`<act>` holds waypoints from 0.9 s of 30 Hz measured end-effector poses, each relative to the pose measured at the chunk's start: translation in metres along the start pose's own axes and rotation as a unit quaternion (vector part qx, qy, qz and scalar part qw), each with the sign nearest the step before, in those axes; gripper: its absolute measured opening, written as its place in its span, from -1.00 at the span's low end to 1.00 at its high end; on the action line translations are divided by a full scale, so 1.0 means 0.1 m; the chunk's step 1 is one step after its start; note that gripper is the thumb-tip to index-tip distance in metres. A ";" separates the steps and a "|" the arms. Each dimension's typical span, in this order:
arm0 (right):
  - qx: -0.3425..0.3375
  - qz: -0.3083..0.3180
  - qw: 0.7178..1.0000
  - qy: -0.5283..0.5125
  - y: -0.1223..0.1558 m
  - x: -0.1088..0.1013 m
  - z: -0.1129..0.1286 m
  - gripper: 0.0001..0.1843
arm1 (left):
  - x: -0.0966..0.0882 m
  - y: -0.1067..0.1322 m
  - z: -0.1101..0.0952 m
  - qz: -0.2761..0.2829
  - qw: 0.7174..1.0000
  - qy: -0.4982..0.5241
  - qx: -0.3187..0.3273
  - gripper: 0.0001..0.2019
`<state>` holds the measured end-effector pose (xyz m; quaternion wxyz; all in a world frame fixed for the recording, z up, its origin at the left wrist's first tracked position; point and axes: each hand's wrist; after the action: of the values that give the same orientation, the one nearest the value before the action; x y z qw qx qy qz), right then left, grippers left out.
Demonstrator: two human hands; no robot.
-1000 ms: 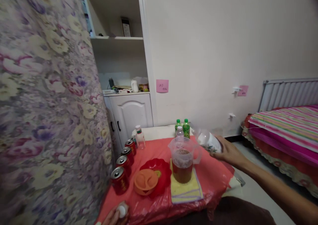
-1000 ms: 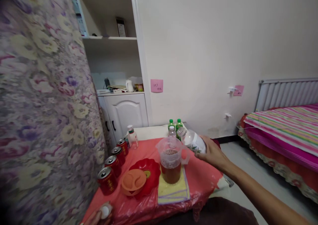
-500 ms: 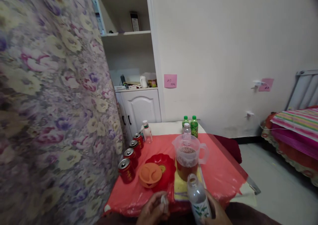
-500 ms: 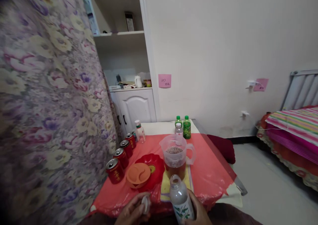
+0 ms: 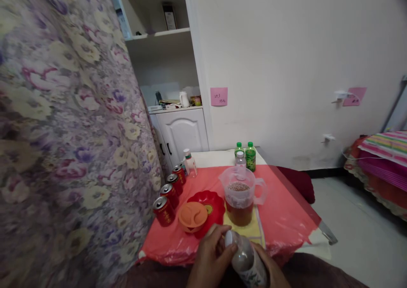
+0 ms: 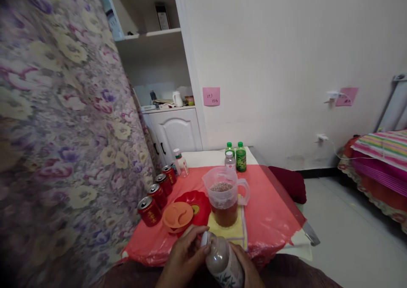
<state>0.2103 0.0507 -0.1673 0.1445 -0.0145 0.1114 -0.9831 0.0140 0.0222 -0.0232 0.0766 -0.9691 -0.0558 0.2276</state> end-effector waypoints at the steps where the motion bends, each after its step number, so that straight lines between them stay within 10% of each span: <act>1: -0.003 -0.005 1.000 0.009 0.01 0.01 -0.01 -0.09 | -0.01 0.01 -0.02 -0.002 0.999 -0.032 0.005 -0.62; 12: -0.068 0.000 0.995 0.078 0.05 -0.02 -0.24 -0.09 | -0.07 0.01 -0.22 0.033 0.982 -0.188 -0.007 -0.83; 24: -0.048 -0.016 0.996 0.075 0.06 0.03 -0.19 0.00 | -0.22 0.03 0.14 0.086 0.994 -0.060 0.005 -0.21; 27: -0.040 -0.027 0.996 0.076 0.06 0.05 -0.20 -0.10 | -0.18 0.01 -0.04 0.053 0.992 -0.113 -0.018 -0.43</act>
<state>0.2063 0.0481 -0.1885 0.1087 0.0512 0.1608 -0.9796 -0.0005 0.0178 -0.0117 0.0399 -0.9399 -0.0169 0.3386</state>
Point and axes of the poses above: each hand's wrist, its own y-axis away from the middle knuckle, its own x-axis out of the palm, z = x × y, and after that the axes turned 8 degrees about -z, right-handed
